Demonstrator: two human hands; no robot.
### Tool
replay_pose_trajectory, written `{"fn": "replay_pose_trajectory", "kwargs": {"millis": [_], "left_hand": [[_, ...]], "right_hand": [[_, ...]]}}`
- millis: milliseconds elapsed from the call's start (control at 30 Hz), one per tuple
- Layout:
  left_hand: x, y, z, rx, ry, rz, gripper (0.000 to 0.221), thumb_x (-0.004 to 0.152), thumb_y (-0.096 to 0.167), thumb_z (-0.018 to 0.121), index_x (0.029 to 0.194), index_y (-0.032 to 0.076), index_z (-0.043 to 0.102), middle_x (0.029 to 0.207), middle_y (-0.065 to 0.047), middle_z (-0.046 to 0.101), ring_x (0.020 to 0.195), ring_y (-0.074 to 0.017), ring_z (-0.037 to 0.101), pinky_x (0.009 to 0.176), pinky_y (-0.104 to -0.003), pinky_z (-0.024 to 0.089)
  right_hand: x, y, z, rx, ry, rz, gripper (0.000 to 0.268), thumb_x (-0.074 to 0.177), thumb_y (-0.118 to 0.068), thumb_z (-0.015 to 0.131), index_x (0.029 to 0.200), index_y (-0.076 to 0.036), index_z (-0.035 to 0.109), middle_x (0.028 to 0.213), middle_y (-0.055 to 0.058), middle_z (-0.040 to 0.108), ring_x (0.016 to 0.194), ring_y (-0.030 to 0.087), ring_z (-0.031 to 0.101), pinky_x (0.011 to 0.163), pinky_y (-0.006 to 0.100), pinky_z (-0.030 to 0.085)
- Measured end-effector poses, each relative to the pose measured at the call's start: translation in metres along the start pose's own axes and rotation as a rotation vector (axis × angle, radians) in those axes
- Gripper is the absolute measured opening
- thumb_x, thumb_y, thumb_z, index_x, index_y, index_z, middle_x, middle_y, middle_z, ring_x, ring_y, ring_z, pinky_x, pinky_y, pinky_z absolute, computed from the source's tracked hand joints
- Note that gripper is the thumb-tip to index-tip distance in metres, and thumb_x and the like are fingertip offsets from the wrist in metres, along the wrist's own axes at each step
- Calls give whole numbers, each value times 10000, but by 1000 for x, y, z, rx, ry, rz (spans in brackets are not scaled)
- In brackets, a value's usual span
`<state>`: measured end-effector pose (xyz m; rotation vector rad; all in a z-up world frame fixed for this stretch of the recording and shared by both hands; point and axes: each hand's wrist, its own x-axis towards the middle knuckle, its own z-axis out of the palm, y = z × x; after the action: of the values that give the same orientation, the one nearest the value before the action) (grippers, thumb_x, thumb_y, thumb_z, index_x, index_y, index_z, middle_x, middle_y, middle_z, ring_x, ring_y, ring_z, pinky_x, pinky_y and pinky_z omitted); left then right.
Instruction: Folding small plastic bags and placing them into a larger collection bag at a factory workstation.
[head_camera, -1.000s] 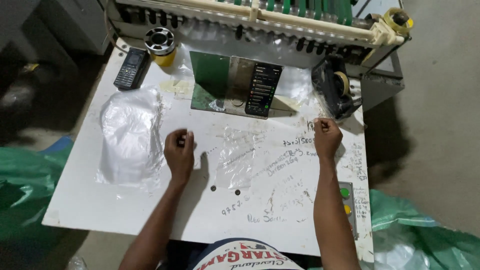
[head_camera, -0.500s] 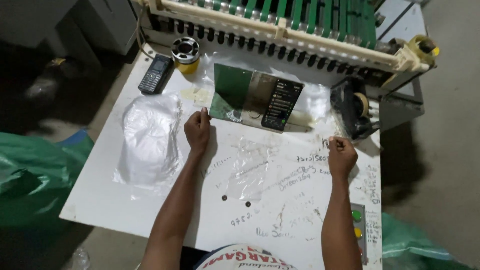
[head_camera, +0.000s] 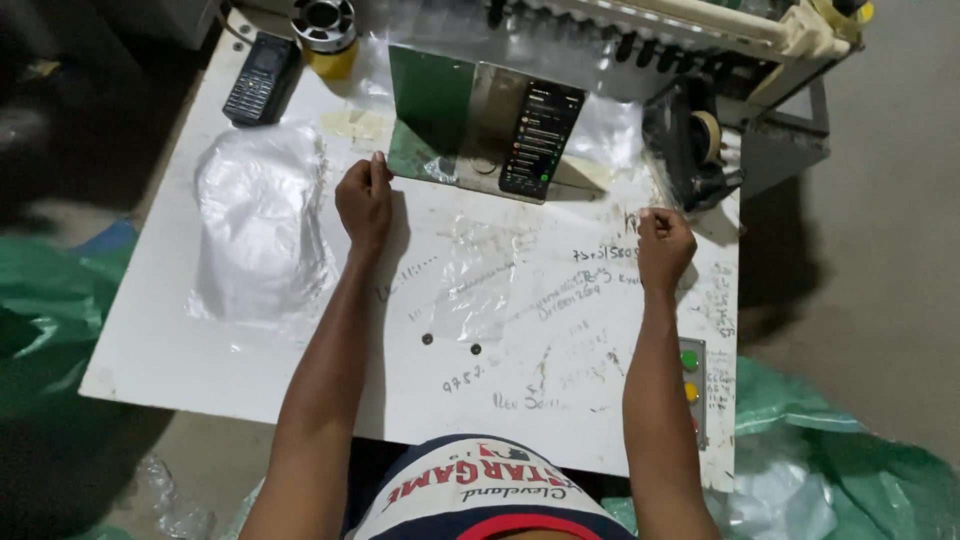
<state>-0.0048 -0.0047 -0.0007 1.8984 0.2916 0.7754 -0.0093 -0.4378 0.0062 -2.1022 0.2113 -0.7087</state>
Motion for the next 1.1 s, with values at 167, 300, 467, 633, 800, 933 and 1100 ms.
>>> {"fn": "replay_pose_trajectory", "kwargs": {"millis": [167,300,467,633,800,933,1100], "left_hand": [[2,-3,4,5,12,31,471,1112,405,562,800,80,697,773,-127,725,785,-367,714,733,-450,527],[3,-3,3,25,-6,23,502,1128,427,551,793,80,691,771,-123,725,776,-348,715,728,-443,528],[3,-2,2,38,-14,33,500,1141,414,544,796,88,700,757,-129,713,750,-346,705,716,-436,527],[2,0,2,32,-18,50,504,1151,388,548,800,62,703,752,-158,706,734,-370,697,702,-457,522],[1,1,1,7,-13,58,503,1156,396,561,805,63,702,748,-156,698,739,-369,691,703,-449,517],[-1,3,-1,-19,-17,55,505,1165,409,565,818,74,714,752,-152,692,736,-359,682,705,-441,511],[-1,-1,1,-30,-16,51,503,1167,396,574,809,72,715,737,-146,688,719,-350,674,694,-437,508]], "right_hand": [[3,5,0,29,16,-4,71,966,-126,709,963,-90,770,719,129,697,589,227,673,626,382,546],[4,12,0,44,8,4,67,985,-119,709,991,-92,771,726,122,706,601,215,682,635,379,556],[4,13,2,51,9,19,67,993,-130,721,1003,-85,770,732,122,708,607,218,683,631,386,553],[1,3,4,74,80,21,59,959,-95,716,974,-57,758,700,124,699,537,194,644,584,362,541],[10,30,-2,112,468,70,138,956,-133,728,1062,-55,688,774,105,674,612,170,627,617,330,521],[6,39,0,313,437,37,596,935,-84,759,1438,-31,444,1296,243,520,1091,314,635,910,437,586],[5,34,3,293,294,-61,675,908,-94,796,1475,36,454,1411,286,408,1245,427,509,1050,480,548]]}}
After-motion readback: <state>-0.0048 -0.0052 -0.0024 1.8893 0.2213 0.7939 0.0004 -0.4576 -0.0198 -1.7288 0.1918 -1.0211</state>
